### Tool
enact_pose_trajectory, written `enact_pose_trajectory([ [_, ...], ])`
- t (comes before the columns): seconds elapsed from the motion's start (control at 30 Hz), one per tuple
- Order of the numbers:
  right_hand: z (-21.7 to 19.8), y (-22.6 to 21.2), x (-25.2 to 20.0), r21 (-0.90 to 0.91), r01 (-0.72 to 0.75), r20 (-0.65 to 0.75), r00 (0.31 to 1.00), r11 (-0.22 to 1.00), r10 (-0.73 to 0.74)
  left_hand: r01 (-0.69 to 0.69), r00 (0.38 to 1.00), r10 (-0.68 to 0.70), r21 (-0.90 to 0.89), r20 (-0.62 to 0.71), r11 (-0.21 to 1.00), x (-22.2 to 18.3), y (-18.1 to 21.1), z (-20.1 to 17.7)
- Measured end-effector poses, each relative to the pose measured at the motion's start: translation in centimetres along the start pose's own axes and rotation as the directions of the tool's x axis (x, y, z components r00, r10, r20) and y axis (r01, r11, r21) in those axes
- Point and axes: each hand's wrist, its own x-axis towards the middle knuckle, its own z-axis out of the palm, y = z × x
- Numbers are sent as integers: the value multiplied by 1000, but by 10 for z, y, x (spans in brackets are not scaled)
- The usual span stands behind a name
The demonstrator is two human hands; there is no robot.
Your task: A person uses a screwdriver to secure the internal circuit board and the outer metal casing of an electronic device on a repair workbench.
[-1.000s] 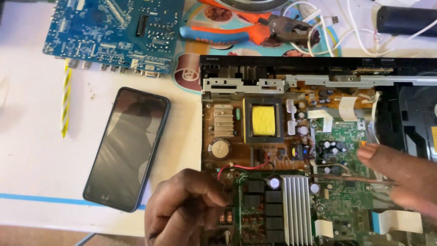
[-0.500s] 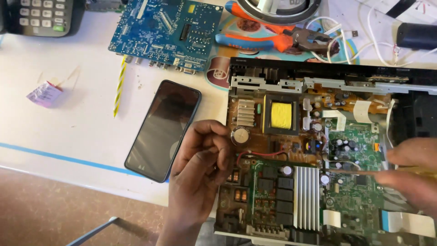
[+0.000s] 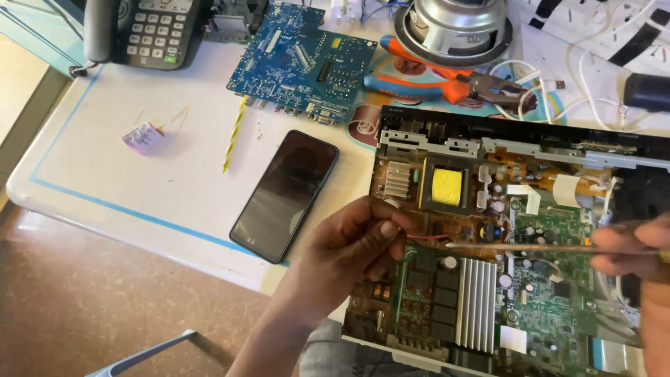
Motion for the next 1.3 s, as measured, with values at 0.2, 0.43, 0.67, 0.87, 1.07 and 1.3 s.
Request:
enact_pose_trajectory([
  [0.2, 54, 38, 47, -366, 53, -537, 803, 929, -258, 16, 997, -16, -7, 72, 1000, 0, -8, -9],
  [0.43, 44, 35, 52, 52, 177, -461, 877, 983, -134, 44, 999, -46, 49, 28, 998, 0, -6, -6],
  [0.67, 122, 61, 109, -544, -44, -763, 441, 838, -472, -34, 994, 40, -59, 101, 998, 0, -11, -11],
  [0.87, 183, 59, 174, -736, -104, -661, 326, 669, -676, -59, 992, 70, -107, 101, 993, 1, -19, -14],
  [1.07, 149, 13, 153, -802, -219, -561, 597, 556, -574, -210, 978, 196, 411, 77, 887, -6, 0, 7],
  [1.3, 214, -13, 244, -888, -242, -445, 661, 391, -604, -235, 957, 271, 822, 103, 519, -5, 11, 12],
])
